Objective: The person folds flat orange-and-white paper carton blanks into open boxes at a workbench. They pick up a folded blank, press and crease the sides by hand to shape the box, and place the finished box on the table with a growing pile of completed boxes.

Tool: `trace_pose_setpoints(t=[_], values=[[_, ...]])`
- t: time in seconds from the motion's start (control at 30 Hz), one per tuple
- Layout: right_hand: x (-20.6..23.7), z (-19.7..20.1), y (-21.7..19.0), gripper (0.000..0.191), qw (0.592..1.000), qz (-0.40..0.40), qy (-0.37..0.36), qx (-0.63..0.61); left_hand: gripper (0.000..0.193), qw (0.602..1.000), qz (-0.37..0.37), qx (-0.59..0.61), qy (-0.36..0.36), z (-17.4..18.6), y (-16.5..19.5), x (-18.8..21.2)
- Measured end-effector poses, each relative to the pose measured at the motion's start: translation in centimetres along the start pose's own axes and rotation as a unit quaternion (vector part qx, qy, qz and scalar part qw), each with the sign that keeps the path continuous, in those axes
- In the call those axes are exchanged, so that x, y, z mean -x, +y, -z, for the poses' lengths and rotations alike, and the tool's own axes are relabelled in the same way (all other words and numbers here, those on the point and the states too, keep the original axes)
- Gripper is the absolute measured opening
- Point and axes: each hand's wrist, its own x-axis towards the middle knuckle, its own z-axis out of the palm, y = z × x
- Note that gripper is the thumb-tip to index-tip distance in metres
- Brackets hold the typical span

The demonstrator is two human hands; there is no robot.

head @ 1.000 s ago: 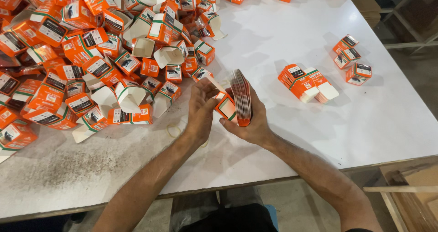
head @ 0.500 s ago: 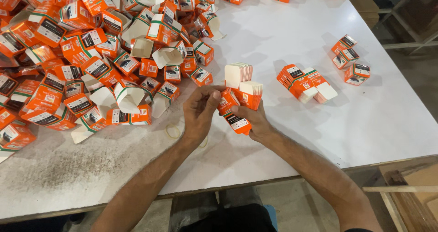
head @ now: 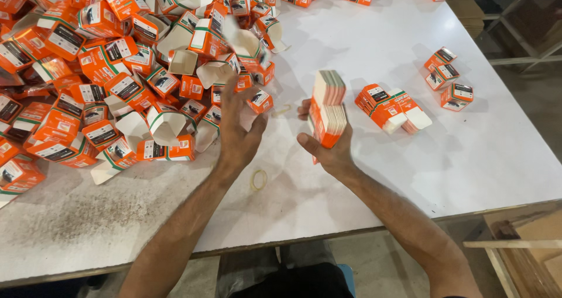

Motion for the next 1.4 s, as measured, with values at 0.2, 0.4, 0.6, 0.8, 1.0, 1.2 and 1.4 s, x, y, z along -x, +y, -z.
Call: trace_pose_setpoints(t=[0.2,0.4,0.6,0.8,1.0,1.2,1.4], values=[[0.4,0.6,1.6,0.062,0.931,-0.197,-0.111,-0.288,0.048,0.995,-0.04,-0.041,-0.082,-2.2,1.6,1.8],[0.6,0.6,2.4,0.064,0.902,-0.253,-0.119,-0.33,0.024,0.992,-0.067,-0.013,-0.104,-1.3,1.4,1.1],[-0.5,1.6,2.0,0.072,0.864,-0.26,-0.096,-0.419,0.019,0.994,-0.088,0.059,-0.025,-1.6,1.8,1.3],[0.2,0.8,1.4,0.066,0.905,-0.254,-0.064,-0.334,0.037,0.964,0.08,0.207,-0.145,-1.5,2.7,1.7],[0.9,0.3,1.4,0.052,0.959,-0.174,-0.015,-0.221,0.038,0.995,0.003,0.088,-0.051,-2.3,1.5,2.2],[1.4,-0.4,0.8,0.057,0.999,-0.04,-0.032,0.005,0.046,0.929,0.231,0.279,-0.073,-3.0,-1.3,2.8],[1.6,-1.0,0.2,0.07,0.995,0.039,-0.043,0.079,0.04,0.843,0.32,0.43,0.048,-3.3,-0.2,1.8]])
